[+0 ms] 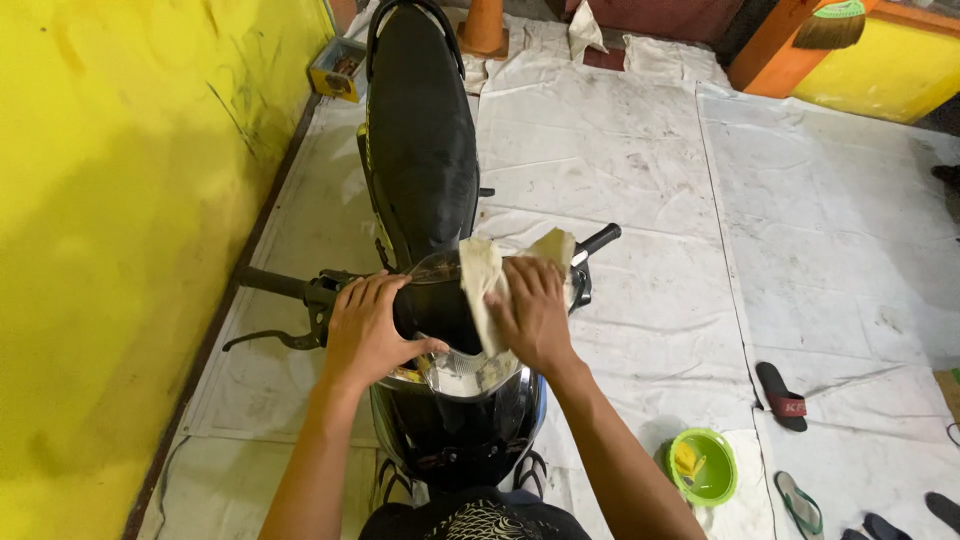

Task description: The person cleans the front headlight area of a scooter by wiping it with a cloth, alternating hands to hold the scooter steady while wiping.

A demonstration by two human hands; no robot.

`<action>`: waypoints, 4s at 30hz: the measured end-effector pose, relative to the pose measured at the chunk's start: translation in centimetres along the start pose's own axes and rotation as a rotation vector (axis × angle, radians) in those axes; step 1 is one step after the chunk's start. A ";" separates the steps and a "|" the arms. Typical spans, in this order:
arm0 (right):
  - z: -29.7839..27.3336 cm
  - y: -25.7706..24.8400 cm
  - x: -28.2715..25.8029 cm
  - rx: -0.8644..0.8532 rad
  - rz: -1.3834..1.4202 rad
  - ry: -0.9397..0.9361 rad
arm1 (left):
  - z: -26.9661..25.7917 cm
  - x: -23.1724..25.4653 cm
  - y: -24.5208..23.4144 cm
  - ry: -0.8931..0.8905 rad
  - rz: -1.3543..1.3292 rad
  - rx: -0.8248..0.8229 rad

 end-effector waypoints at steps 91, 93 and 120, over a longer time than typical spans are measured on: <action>0.7 -2.3 1.4 0.360 0.068 0.064 | -9.2 5.4 7.0 0.017 -0.069 0.176; 0.7 -2.8 1.1 0.407 0.070 -0.003 | -10.3 4.6 7.7 0.004 -0.056 0.079; 0.5 -2.3 1.4 0.447 0.082 -0.006 | -2.2 4.6 3.6 -0.194 0.031 0.403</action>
Point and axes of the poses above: each hand's wrist, its own z-axis towards the middle knuckle, its own y-axis out of the palm, x = y × z, the point moved 1 cm from there along z, towards the middle knuckle, and after that the axes turned 15 degrees about -y, right-handed, at the moved point
